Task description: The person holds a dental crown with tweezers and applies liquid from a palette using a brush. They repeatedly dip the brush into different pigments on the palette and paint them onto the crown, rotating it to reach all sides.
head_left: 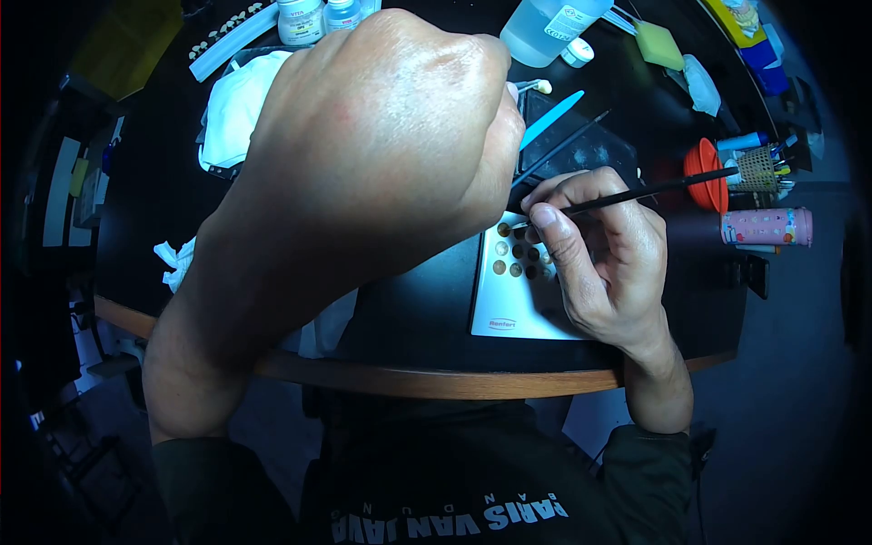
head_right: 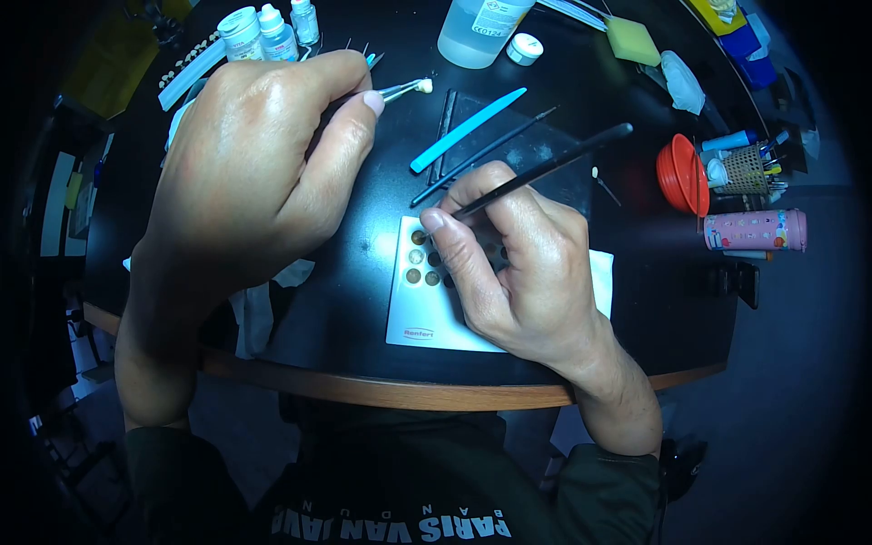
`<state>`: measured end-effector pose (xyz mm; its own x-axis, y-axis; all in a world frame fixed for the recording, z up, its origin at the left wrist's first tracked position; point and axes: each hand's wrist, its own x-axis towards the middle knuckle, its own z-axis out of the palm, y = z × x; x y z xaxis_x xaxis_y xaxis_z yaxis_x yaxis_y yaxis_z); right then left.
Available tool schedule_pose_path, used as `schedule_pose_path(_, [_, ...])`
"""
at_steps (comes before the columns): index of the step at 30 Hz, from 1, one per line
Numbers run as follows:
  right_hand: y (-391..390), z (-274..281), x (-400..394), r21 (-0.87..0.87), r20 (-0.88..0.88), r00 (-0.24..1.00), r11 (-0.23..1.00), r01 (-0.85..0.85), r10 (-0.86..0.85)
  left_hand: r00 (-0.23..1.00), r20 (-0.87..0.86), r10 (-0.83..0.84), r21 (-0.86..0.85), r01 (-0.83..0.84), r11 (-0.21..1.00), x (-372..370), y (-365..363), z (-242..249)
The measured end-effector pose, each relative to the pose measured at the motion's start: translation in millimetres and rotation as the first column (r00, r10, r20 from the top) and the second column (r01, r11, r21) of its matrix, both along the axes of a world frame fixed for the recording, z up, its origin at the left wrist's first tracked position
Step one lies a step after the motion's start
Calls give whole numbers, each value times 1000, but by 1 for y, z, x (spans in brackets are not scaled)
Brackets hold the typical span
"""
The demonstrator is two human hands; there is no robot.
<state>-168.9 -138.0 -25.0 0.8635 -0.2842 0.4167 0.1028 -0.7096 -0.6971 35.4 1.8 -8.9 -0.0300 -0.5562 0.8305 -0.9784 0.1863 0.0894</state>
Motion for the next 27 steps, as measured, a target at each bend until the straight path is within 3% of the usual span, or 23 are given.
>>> schedule_pose_path(6, [0,-2,0,9,15,1000,1000,5,-5,999,12,31,70,-32,997,-2,0,3])
schedule_pose_path(9, [0,-1,1,-6,23,1000,1000,3,-3,995,-95,9,210,11,978,-8,8,21])
schedule_pose_path(12, [0,-2,1,-2,21,1000,1000,0,0,993,-71,92,236,-73,969,-9,4,16])
schedule_pose_path(15, [0,-2,1,-12,28,1000,1000,-4,4,956,-255,145,226,-87,970,-18,0,10])
schedule_pose_path(17, [0,-2,1,-21,25,1000,1000,-8,9,945,-282,163,255,-90,963,-18,1,9])
schedule_pose_path(20, [0,0,0,-24,17,1000,1000,1,-1,972,-138,192,319,-140,937,-10,3,7])
schedule_pose_path(27, [1,-1,1,-15,27,1000,1000,-7,8,963,-183,198,344,-126,931,-11,2,10])
